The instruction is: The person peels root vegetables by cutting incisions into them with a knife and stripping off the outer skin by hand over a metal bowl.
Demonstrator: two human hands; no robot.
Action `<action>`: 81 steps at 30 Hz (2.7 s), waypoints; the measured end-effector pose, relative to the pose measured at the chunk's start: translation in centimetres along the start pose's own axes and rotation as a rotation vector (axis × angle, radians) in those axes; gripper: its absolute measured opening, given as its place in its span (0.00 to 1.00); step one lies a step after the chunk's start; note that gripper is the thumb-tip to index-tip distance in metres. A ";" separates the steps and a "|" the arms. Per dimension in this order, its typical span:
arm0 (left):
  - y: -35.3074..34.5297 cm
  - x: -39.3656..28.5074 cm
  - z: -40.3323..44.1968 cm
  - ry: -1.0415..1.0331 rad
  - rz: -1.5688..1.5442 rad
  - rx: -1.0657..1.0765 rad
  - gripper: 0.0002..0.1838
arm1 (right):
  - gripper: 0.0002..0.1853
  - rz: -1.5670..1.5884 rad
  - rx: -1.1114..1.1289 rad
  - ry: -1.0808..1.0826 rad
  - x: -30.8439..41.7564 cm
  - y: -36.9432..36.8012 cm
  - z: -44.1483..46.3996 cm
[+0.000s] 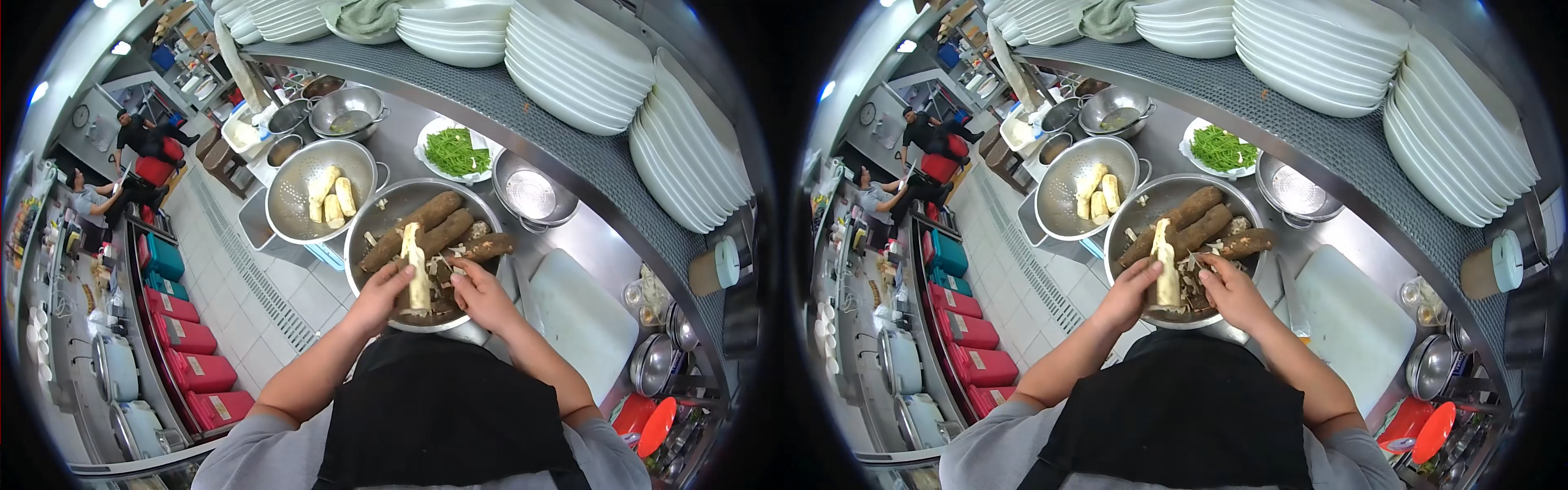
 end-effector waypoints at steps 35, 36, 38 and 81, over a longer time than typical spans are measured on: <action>-0.5 -0.2 0.7 -0.441 0.404 -0.116 0.30 | 0.24 -0.048 0.145 -0.259 3.4 -3.0 0.1; 0.0 0.1 1.4 -0.446 0.413 -0.095 0.31 | 0.25 -0.002 0.175 -0.274 3.0 -2.9 0.4; 0.8 0.3 2.3 -0.437 0.419 -0.052 0.31 | 0.25 -0.004 0.225 -0.296 3.4 -2.8 0.8; 7.2 -10.9 6.6 -0.208 0.639 0.548 0.37 | 0.23 -0.283 -0.491 -0.327 4.1 -12.8 8.5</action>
Point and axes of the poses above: each hand's wrist, its own z-axis towards the middle knuckle, its own y-axis out of the back of the hand, x = y × z, the point moved 7 cm from there along z, towards the middle knuckle, and after that the axes turned 15 degrees about y, right-handed, at the moved point
